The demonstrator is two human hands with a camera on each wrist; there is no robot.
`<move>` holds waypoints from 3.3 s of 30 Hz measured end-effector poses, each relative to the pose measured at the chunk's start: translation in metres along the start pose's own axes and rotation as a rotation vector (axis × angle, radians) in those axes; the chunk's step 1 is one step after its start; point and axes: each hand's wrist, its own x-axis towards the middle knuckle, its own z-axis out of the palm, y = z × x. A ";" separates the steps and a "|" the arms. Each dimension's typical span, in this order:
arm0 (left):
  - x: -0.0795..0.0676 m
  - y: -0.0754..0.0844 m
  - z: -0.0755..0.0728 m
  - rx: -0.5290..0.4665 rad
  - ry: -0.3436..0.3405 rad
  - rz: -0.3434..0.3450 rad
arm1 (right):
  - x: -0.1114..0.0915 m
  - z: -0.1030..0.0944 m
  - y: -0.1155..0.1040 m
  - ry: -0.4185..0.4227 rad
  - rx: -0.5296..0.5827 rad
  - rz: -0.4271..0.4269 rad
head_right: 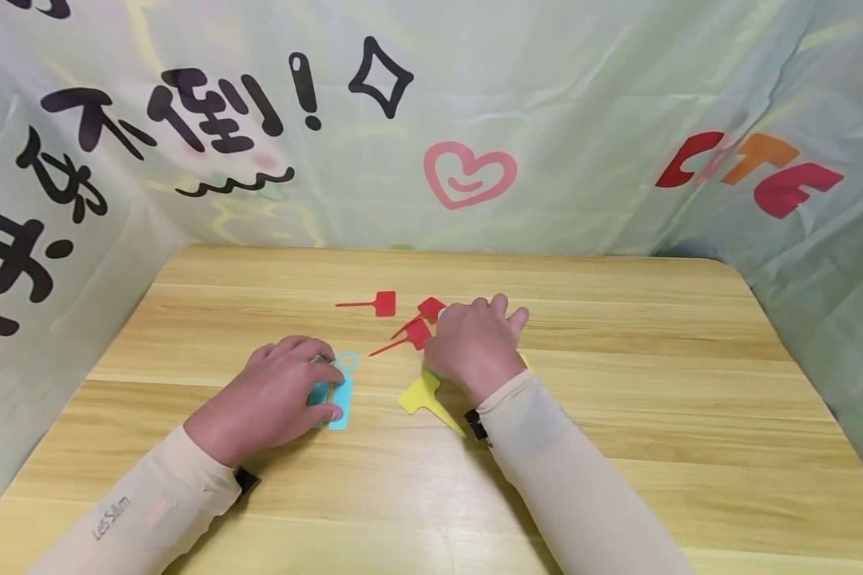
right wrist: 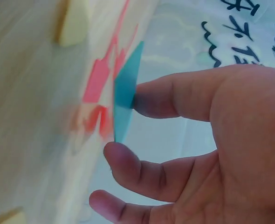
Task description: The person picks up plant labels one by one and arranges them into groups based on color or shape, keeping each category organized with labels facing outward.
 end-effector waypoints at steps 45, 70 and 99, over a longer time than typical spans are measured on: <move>0.002 0.001 -0.002 -0.012 -0.034 -0.013 | -0.034 0.044 -0.066 0.022 -0.169 -0.338; 0.000 -0.001 -0.001 -0.036 -0.012 -0.005 | -0.034 0.038 -0.051 0.056 -0.163 -0.563; 0.000 0.005 -0.009 0.056 0.025 0.051 | -0.012 -0.004 -0.012 0.051 -0.001 -0.265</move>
